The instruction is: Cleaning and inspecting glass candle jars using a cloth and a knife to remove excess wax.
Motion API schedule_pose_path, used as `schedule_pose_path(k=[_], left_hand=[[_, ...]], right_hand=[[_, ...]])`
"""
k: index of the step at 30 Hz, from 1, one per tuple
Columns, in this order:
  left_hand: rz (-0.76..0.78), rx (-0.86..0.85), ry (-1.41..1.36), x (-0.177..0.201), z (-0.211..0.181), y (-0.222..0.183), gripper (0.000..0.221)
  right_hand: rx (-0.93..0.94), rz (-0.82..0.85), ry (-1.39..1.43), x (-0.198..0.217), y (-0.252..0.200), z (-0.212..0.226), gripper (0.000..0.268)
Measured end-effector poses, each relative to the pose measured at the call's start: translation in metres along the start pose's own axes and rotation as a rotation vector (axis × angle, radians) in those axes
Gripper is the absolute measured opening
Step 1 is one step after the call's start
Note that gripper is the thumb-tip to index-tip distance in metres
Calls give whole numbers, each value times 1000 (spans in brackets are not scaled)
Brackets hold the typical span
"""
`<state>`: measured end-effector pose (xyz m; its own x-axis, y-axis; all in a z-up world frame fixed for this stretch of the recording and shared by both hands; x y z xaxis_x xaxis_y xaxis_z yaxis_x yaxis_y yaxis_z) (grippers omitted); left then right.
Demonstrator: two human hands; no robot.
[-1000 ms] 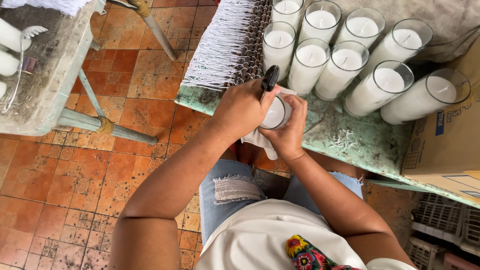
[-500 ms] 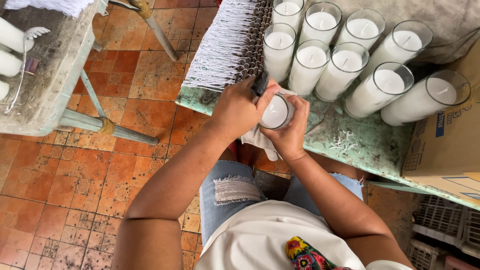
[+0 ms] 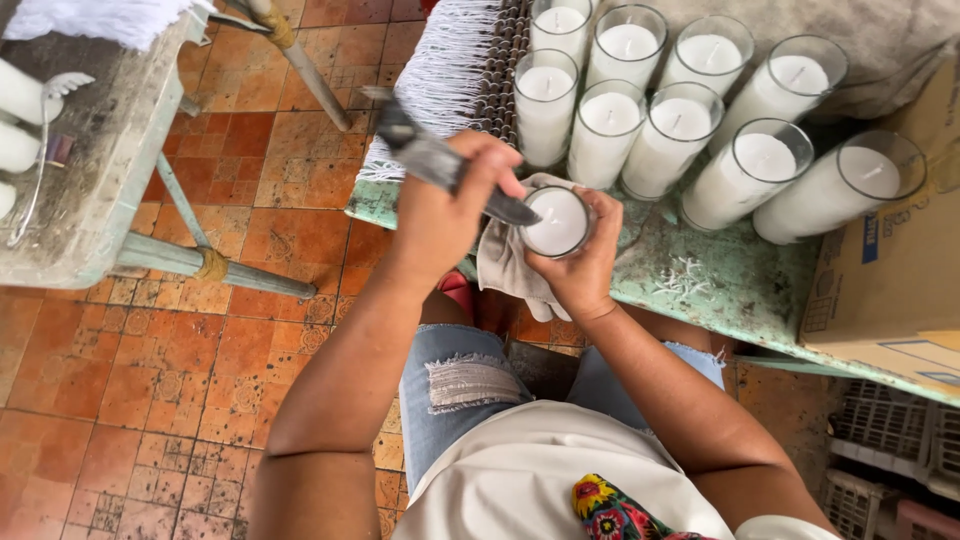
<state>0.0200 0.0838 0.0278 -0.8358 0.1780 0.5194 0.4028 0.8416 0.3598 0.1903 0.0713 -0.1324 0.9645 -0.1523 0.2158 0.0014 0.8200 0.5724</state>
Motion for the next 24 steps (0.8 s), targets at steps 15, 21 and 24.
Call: schedule_pose_path(k=[15, 21, 24], left_hand=[[-230, -61, -801, -50, 15, -5, 35], [-189, -66, -757, -61, 7, -7, 34], [-159, -56, -782, -65, 11, -10, 35]], right_hand=[[-1037, -564, 1378, 80, -78, -28, 71], [-1080, -762, 1574, 91, -96, -70, 44], [-1111, -759, 1590, 93, -81, -40, 41]])
Point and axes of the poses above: each hand's wrist, its own y-axis towards the middle knuckle, its own x-axis out of the back of the hand, z = x × y, the point moved 6 cm from there along y, towards the middle knuckle, and after that the axes turned 14 degrees about z, right-handed, at the moved point
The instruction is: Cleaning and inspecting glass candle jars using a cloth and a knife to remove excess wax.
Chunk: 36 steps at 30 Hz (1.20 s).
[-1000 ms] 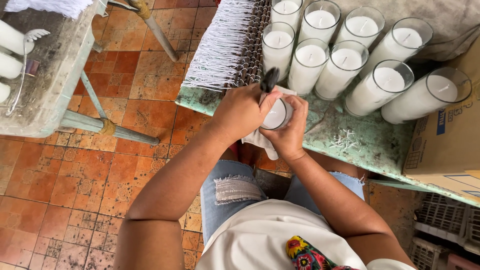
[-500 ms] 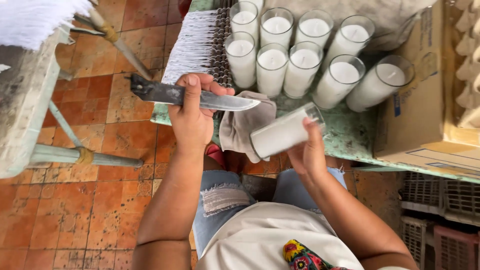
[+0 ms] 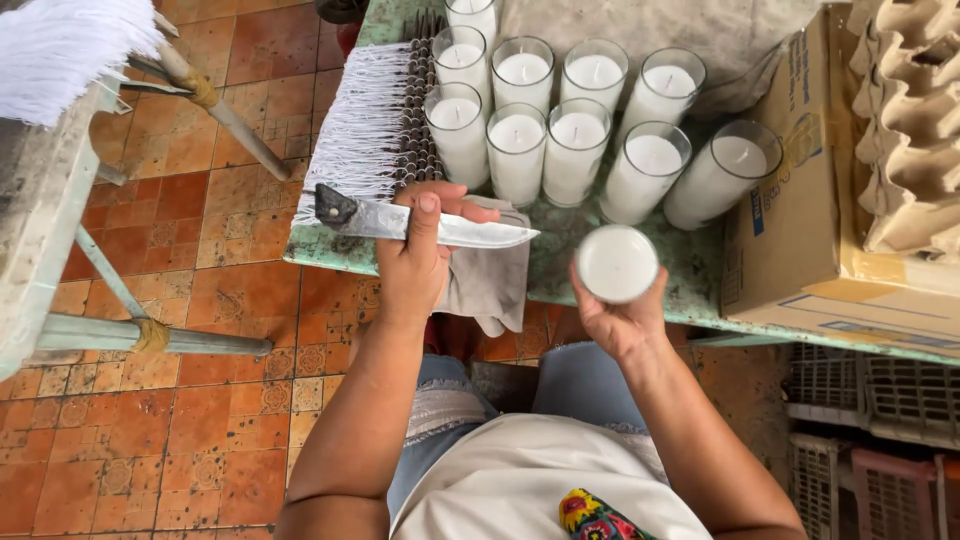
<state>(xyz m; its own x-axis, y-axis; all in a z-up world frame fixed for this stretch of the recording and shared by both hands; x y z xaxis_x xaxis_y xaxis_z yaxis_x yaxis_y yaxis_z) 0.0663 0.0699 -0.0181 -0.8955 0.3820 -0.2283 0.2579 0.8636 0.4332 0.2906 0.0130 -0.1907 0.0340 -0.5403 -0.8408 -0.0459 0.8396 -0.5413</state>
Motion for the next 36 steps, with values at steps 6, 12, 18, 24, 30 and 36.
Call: schedule_pose_path(k=[6, 12, 18, 24, 30, 36], left_hand=[[-6, -11, -59, 10, 6, 0, 34], [-49, 73, 35, 17, 6, -6, 35], [-74, 108, 324, 42, 18, -27, 32], [-259, 89, 208, 84, 42, -56, 55], [-426, 223, 55, 97, 25, -63, 71], [-494, 69, -43, 113, 38, -63, 62]], right_hand=[[-20, 8, 65, -13, 6, 6, 29], [193, 384, -612, -52, -30, -2, 65], [934, 784, -1407, -72, -20, -24, 98], [975, 693, -1460, -72, 31, -58, 98], [969, 608, -1458, -81, 63, -84, 96], [1044, 643, -1605, -94, 49, -82, 109]])
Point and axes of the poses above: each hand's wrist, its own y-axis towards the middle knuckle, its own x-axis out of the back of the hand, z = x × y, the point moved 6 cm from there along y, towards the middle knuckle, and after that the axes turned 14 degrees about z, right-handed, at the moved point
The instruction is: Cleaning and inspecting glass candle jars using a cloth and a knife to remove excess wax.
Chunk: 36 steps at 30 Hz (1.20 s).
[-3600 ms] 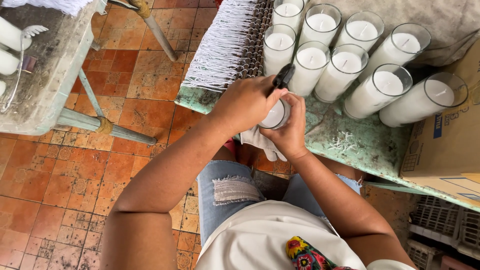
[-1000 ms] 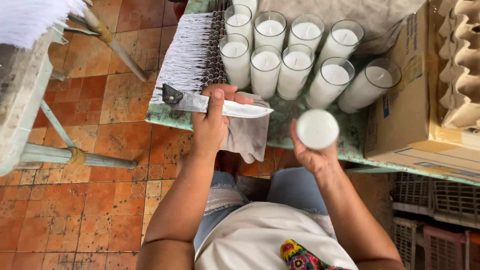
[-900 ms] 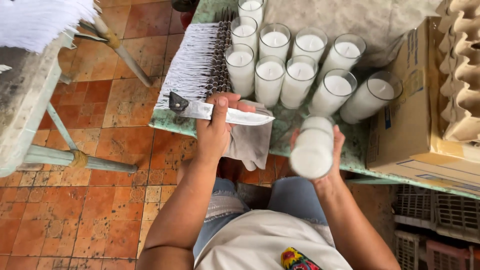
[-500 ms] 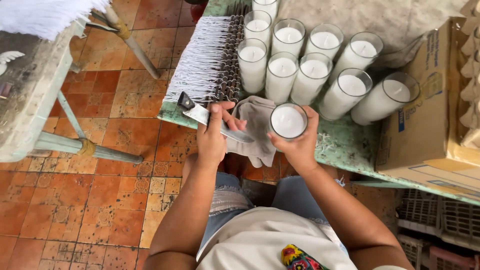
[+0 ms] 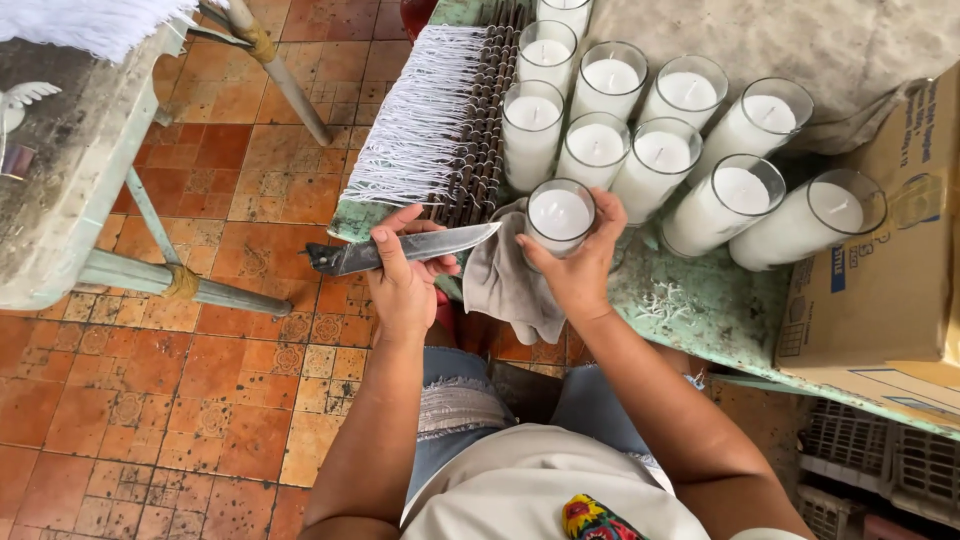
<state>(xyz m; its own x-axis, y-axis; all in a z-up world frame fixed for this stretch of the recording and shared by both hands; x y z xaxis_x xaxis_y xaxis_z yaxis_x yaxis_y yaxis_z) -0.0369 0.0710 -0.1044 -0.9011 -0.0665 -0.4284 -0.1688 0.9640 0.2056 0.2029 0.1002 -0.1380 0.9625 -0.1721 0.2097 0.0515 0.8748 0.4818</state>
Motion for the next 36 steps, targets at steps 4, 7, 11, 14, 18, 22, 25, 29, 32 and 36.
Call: schedule_pose_path(k=[4, 7, 11, 14, 18, 22, 25, 29, 32, 36], left_hand=[[6, -33, 8, 1, -7, 1, 60], [21, -56, 30, 2, -7, -1, 59], [62, -64, 61, 1, -5, -3, 58], [72, -73, 54, 2, -5, -4, 58], [68, -84, 44, 6, -5, -4, 57], [61, -87, 42, 4, -9, -6, 56], [52, -98, 27, 6, -11, -5, 55], [29, -118, -22, 7, -15, -6, 56], [35, -152, -34, 22, -11, -5, 51], [140, -184, 98, 15, -23, -8, 37]], right_hand=[[163, 138, -334, 15, 17, 48, 89], [178, 217, -711, 17, 21, 65, 76], [165, 298, -820, 15, 24, 80, 61], [80, 346, -624, 12, 24, 69, 53], [15, 397, -433, 8, 26, 62, 48], [30, 392, -431, 8, 23, 62, 43], [-41, 333, -296, 8, 21, 50, 64], [-194, 218, -21, 9, 18, 28, 103], [-319, 218, -11, 15, 9, 20, 103], [-196, 68, 83, 40, -21, -1, 87]])
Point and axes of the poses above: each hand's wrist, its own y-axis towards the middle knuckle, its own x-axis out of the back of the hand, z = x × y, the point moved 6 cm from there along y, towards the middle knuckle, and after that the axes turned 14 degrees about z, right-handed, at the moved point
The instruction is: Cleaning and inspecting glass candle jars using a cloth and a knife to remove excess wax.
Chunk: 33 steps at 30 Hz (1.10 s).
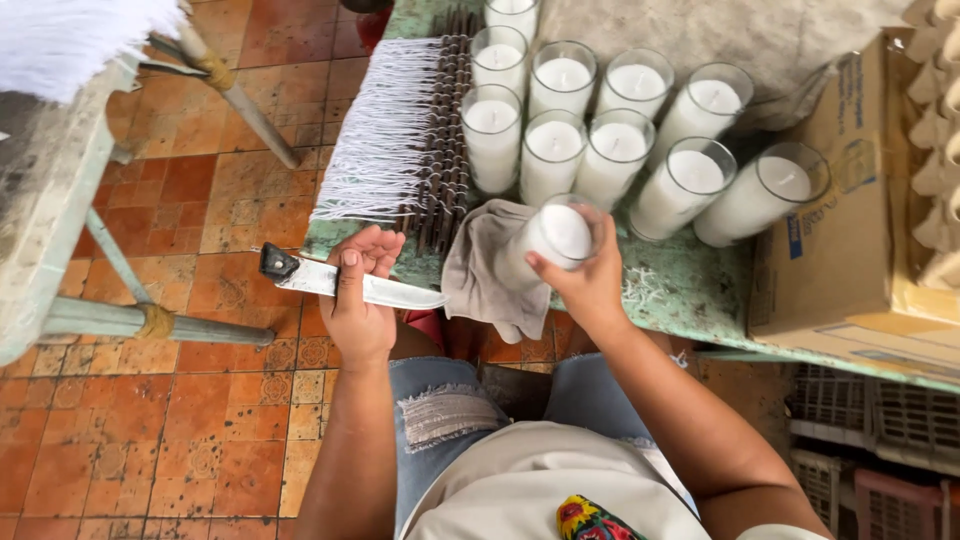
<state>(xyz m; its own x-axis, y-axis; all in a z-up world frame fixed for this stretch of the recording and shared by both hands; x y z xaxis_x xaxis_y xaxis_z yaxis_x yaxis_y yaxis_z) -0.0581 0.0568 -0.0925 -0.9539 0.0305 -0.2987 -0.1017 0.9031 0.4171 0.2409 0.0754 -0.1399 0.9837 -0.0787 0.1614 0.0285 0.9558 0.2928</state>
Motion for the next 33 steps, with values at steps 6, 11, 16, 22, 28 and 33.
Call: schedule_pose_path(k=[6, 11, 16, 22, 28, 33], left_hand=[[332, 134, 296, -56, 3, -13, 35], [510, 100, 686, -122, 2, -43, 69], [896, -393, 976, -193, 2, -73, 83], [599, -676, 1125, -209, -25, -61, 67], [775, -522, 992, -194, -38, -39, 66], [305, -214, 434, -93, -53, 5, 35]], right_hand=[[-538, -140, 1091, 16, -62, -31, 65], [-671, -238, 1481, 27, -77, -55, 63], [-645, -203, 1605, 32, -72, -89, 67], [-643, -180, 1876, 29, -75, -98, 73], [-645, -51, 1596, 19, -68, -50, 66], [-578, -89, 1109, 25, -46, -11, 69]])
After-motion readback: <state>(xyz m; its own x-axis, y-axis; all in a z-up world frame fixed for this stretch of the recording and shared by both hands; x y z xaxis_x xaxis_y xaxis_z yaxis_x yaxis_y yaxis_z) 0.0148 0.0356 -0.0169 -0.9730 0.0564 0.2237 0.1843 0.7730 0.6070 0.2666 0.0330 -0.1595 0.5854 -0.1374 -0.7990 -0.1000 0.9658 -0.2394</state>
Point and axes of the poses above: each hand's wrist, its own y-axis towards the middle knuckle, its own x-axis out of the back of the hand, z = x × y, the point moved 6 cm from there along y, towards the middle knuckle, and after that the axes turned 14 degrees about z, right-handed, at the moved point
